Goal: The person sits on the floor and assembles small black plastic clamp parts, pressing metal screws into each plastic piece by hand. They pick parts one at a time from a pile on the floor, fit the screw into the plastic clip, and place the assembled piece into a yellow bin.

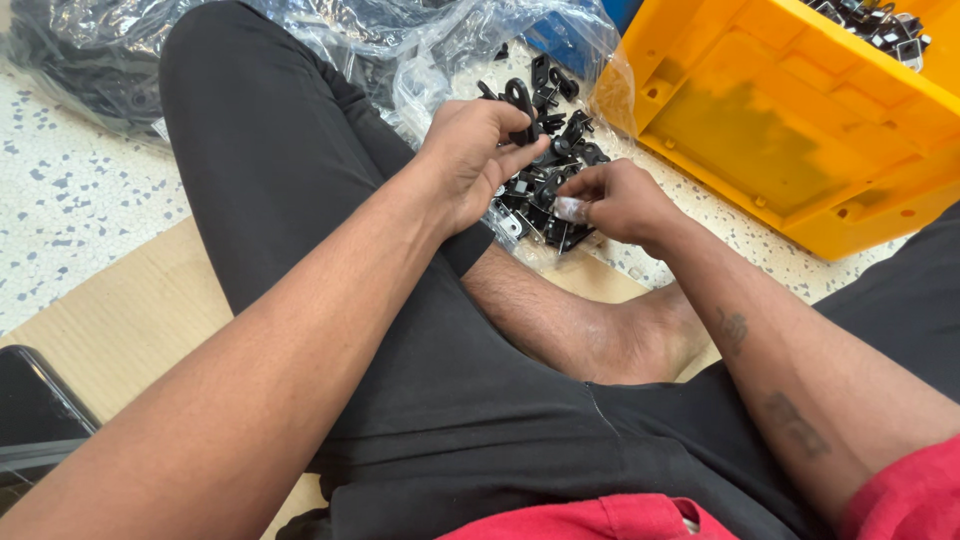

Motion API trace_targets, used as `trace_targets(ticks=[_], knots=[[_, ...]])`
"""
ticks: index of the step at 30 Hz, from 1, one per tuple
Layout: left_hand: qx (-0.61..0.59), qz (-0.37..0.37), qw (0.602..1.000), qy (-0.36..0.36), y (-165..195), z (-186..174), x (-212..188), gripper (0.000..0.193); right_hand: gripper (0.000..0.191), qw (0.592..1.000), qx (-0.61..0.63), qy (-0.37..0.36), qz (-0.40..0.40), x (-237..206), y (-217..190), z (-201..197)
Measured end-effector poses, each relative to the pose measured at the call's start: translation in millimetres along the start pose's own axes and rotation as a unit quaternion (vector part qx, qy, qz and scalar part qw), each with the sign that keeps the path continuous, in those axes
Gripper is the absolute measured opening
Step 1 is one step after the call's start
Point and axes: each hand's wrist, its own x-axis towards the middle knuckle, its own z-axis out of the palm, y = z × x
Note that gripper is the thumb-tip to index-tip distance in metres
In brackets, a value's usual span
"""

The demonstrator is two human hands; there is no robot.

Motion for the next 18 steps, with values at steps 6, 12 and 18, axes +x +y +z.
trace_targets(ticks=[6,12,18], knots=[[-0.004,-0.017,1.0,0.003,0.0,5.4,-3.2,0.01,0.027,0.985,-0.126,0.042,-0.107,0.3,5.1,-2.0],[0.08,-0.047,0.996,-0.012,3.3,8.0,-14.0,0.024,0.031,0.991,0.074,0.103,0.036,-16.6,-26.1,-39.1],[0.048,-0.044,0.997,-0.051,1.9,16.6,-25.8,0.02,0.019,0.866,0.485,0.074,-0.092,-75.5,-45.4,-83.3]])
